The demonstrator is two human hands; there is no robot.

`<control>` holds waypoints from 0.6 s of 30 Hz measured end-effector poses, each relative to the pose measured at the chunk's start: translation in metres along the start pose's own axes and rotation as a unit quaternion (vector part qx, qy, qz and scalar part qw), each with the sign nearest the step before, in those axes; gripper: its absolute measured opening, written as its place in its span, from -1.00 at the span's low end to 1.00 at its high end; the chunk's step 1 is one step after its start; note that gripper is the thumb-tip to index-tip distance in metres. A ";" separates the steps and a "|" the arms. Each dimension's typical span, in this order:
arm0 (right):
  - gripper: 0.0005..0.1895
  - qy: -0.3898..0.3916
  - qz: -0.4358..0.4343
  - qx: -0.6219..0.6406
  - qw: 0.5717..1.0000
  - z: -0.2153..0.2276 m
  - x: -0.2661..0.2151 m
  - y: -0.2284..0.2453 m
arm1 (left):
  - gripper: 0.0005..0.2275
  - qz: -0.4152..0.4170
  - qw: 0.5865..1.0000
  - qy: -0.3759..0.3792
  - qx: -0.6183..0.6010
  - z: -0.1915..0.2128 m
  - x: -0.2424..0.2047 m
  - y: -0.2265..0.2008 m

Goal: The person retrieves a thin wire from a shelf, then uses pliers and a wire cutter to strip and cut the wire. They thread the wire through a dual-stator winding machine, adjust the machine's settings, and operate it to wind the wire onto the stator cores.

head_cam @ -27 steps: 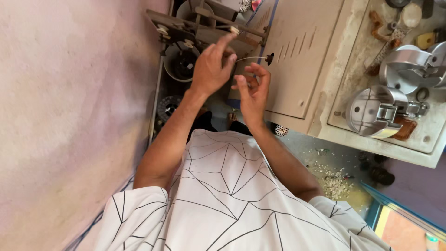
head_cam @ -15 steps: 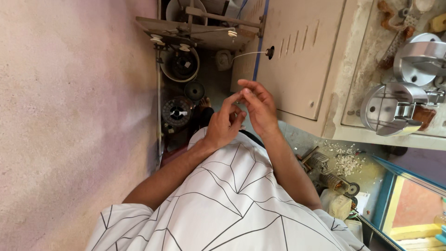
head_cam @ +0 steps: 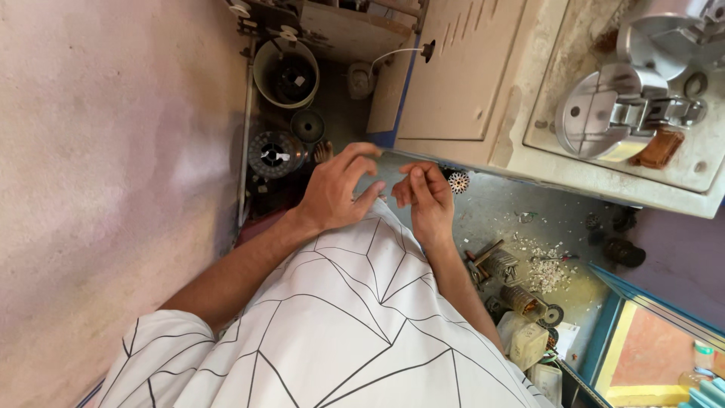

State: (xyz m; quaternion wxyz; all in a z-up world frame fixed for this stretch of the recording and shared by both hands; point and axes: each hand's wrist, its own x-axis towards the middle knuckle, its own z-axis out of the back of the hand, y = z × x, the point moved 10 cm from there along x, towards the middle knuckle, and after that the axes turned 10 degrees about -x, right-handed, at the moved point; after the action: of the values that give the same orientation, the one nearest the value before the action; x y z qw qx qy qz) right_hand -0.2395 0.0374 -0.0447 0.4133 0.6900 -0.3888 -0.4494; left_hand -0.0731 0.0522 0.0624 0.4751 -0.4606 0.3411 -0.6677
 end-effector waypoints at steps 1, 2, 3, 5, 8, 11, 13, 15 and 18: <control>-0.77 -0.001 0.002 -0.031 1.000 0.008 -0.010 -0.001 | -0.79 -0.045 0.999 -0.003 0.004 -0.003 0.003 -0.015; -0.76 -0.002 0.003 -0.061 0.998 0.015 -0.020 -0.001 | -0.78 -0.082 0.996 0.026 -0.001 -0.015 0.005 -0.028; -0.75 -0.002 0.005 -0.091 0.996 0.022 -0.030 -0.002 | -0.77 -0.119 0.991 0.055 -0.006 -0.032 0.008 -0.039; -0.77 -0.009 -0.008 -0.128 0.992 0.042 -0.049 -0.002 | -0.76 -0.141 0.982 0.122 -0.020 -0.067 0.010 -0.045; -0.77 -0.018 -0.036 -0.232 0.972 0.081 -0.080 0.002 | -0.81 -0.104 0.973 0.204 -0.030 -0.112 0.001 -0.032; -0.78 -0.051 -0.073 -0.320 0.943 0.125 -0.107 0.008 | -0.88 -0.084 0.973 0.214 -0.010 -0.125 -0.008 -0.022; -0.78 -0.069 -0.090 -0.334 0.936 0.153 -0.125 0.007 | -0.92 -0.057 0.978 0.203 -0.008 -0.124 -0.015 -0.017; -0.78 -0.076 -0.092 -0.317 0.941 0.178 -0.135 0.001 | -0.92 -0.043 0.976 0.214 0.008 -0.122 -0.019 -0.012; -0.78 -0.101 -0.116 -0.315 0.936 0.229 -0.151 -0.016 | -0.94 -0.018 0.977 0.207 0.047 -0.117 -0.026 -0.009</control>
State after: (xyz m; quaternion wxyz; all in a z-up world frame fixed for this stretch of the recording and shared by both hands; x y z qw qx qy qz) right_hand -0.4963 0.1299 -0.0729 0.5129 0.5155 -0.1840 -0.6613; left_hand -0.1829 0.0818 0.0224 0.4031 -0.2960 0.3920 -0.7721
